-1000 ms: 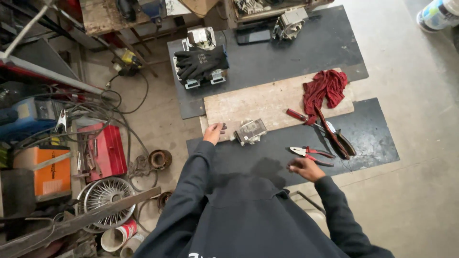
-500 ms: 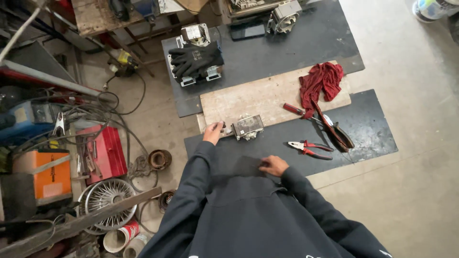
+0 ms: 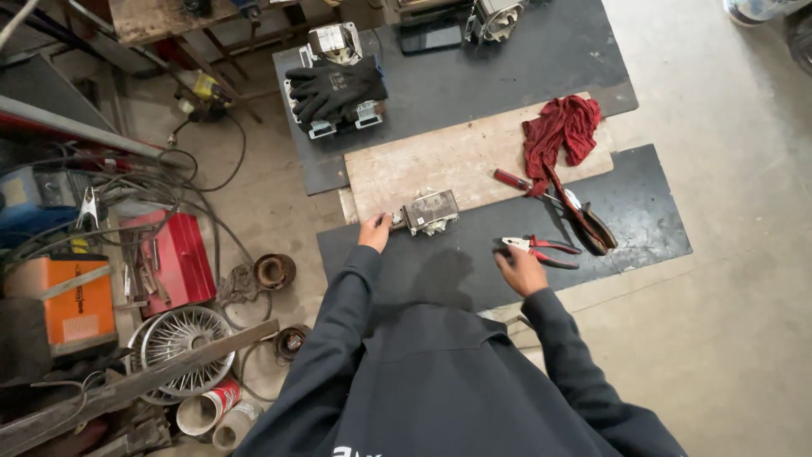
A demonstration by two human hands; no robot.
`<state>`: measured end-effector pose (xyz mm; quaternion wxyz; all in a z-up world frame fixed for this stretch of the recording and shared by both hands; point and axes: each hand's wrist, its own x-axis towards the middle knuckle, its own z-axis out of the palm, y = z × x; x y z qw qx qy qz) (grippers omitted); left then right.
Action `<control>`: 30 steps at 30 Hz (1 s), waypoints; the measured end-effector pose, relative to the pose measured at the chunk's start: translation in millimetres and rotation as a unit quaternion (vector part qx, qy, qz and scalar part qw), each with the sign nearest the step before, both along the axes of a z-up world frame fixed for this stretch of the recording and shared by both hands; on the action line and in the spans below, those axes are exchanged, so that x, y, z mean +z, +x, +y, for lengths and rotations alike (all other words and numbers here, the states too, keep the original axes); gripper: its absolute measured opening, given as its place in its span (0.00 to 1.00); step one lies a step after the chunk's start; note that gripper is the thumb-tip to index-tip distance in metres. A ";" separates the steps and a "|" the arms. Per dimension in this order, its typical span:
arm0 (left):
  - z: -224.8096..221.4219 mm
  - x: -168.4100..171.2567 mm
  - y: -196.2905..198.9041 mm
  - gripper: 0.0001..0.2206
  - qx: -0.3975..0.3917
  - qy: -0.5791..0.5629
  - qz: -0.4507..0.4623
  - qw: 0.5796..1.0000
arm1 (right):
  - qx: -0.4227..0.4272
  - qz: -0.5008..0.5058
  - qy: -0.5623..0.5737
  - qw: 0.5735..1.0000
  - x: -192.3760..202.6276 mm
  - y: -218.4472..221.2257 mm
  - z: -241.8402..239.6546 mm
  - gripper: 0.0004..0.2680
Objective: Winding copper wire around a core and assembling electronic components on a workbench
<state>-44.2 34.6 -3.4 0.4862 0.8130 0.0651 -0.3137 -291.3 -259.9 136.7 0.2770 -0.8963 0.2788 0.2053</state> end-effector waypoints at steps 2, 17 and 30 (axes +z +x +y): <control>2.3 0.7 -6.2 0.25 -0.006 0.015 -0.002 1.000 | -0.045 -0.107 0.048 0.992 0.3 20.5 20.6 0.16; 16.0 36.3 12.7 0.19 -0.004 0.031 0.005 0.999 | -0.226 -0.095 0.393 0.886 -78.9 43.9 75.9 0.24; -53.9 49.0 51.7 0.24 -0.086 -0.038 0.023 0.995 | -0.349 -0.068 0.524 0.774 -48.4 98.1 113.1 0.19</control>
